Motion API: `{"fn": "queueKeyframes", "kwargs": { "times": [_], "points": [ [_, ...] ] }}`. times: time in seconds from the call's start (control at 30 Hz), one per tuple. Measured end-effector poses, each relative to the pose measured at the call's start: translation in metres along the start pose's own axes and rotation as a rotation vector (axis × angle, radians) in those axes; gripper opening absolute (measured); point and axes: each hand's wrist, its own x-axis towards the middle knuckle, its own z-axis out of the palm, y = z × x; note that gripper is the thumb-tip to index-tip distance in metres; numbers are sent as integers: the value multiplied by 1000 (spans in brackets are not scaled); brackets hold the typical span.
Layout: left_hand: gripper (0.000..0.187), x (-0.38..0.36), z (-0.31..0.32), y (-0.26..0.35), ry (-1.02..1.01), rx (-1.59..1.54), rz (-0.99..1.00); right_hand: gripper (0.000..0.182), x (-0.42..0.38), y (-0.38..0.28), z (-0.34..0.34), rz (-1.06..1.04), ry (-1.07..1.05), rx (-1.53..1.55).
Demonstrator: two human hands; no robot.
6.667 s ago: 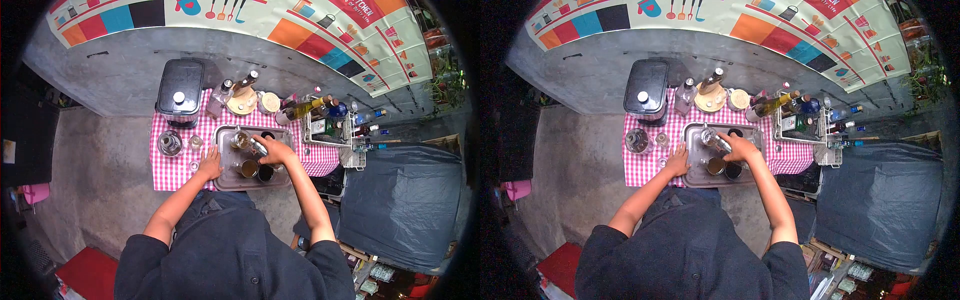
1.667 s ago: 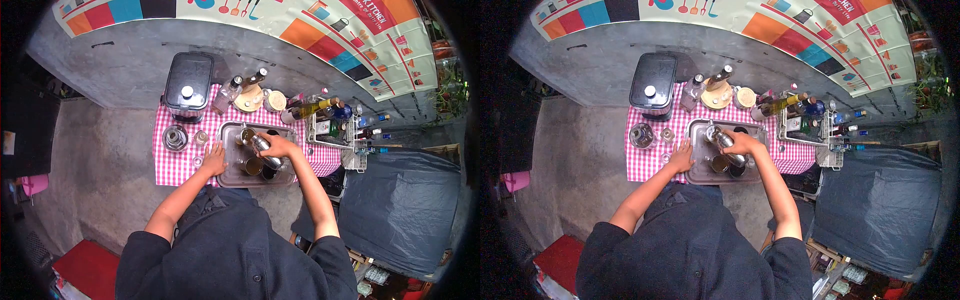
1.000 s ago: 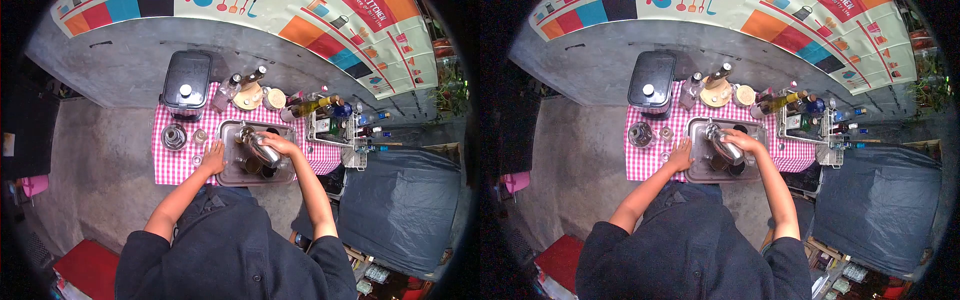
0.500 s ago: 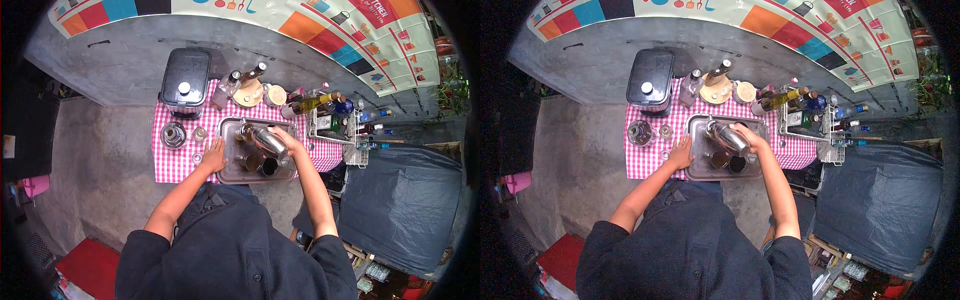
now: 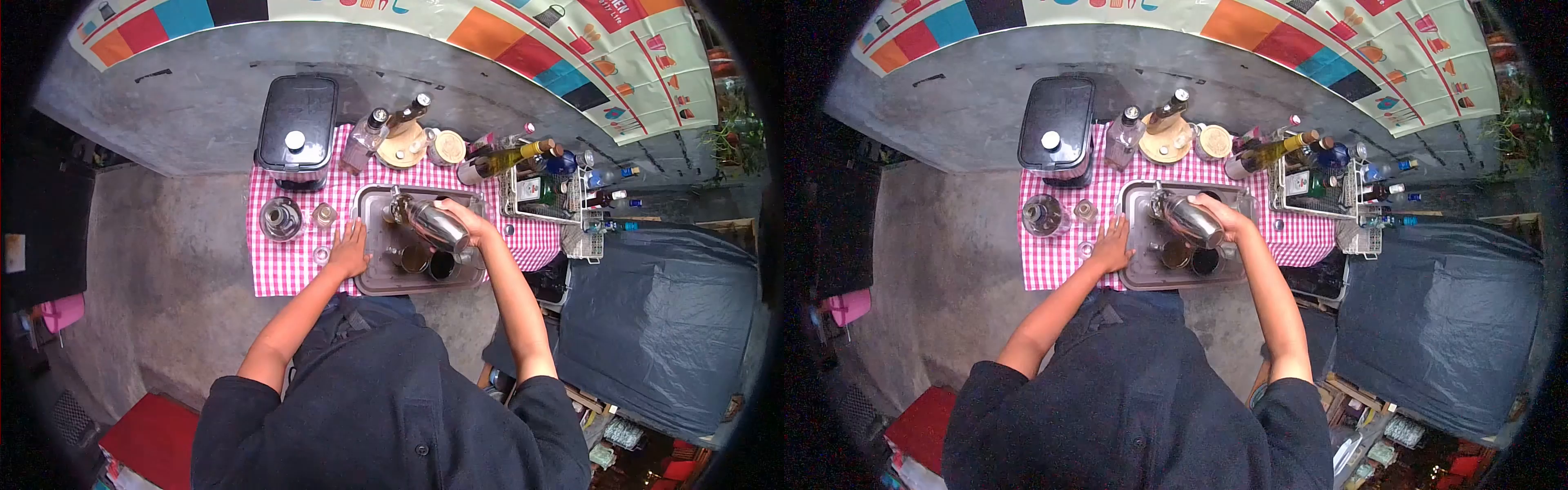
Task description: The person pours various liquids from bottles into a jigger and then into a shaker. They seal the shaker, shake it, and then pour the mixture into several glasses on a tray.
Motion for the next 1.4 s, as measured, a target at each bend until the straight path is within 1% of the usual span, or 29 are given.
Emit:
{"fn": "queueKeyframes", "kwargs": {
  "times": [0.13,0.2,0.23,0.3,0.33,0.37,0.43,0.5,0.57,0.63,0.73,0.77,0.83,0.9,0.97,1.03,1.1,1.17,1.23,1.4],
  "points": [
    [84,2,2,-1,8,14,-2,59,0,1,-2,27,56,-34],
    [84,2,3,-2,9,11,-2,63,2,5,-1,-193,187,-373],
    [84,2,3,-2,11,7,0,63,1,7,1,-193,185,-372],
    [84,1,3,-2,10,7,0,70,-2,9,5,-295,299,-831],
    [84,1,3,-2,9,6,2,76,1,12,3,-313,313,-887],
    [84,1,2,-1,8,8,2,76,-1,14,2,-314,314,-885],
    [84,1,1,-1,4,32,1,86,-9,14,20,-261,332,-939],
    [84,1,1,-1,2,37,3,85,-13,20,29,-297,363,-982],
    [84,1,2,-2,-1,44,6,84,-22,21,42,-497,409,-1248],
    [85,2,4,-4,20,56,19,84,-35,22,57,-539,426,-1235],
    [86,2,2,-2,2,86,10,82,-54,26,63,-412,440,-1321],
    [86,2,2,-2,-8,92,18,82,-60,26,65,-409,449,-1310],
    [86,2,2,-1,-9,94,10,83,-72,26,70,-230,390,-1449],
    [87,3,3,-1,-31,86,18,84,-75,31,67,-188,375,-1445],
    [86,2,4,-1,14,69,11,82,-73,40,59,-163,356,-1467],
    [85,3,5,-1,13,50,12,81,-68,39,61,-144,364,-1464],
    [83,3,6,-1,36,45,12,81,-61,37,59,-74,350,-1472],
    [83,3,6,-1,32,40,13,80,-54,34,60,-70,340,-1436],
    [84,3,5,-1,29,36,14,84,-51,22,71,109,330,-1439],
    [84,2,2,0,18,10,-4,85,-41,15,66,184,263,-1399]
  ]
}}
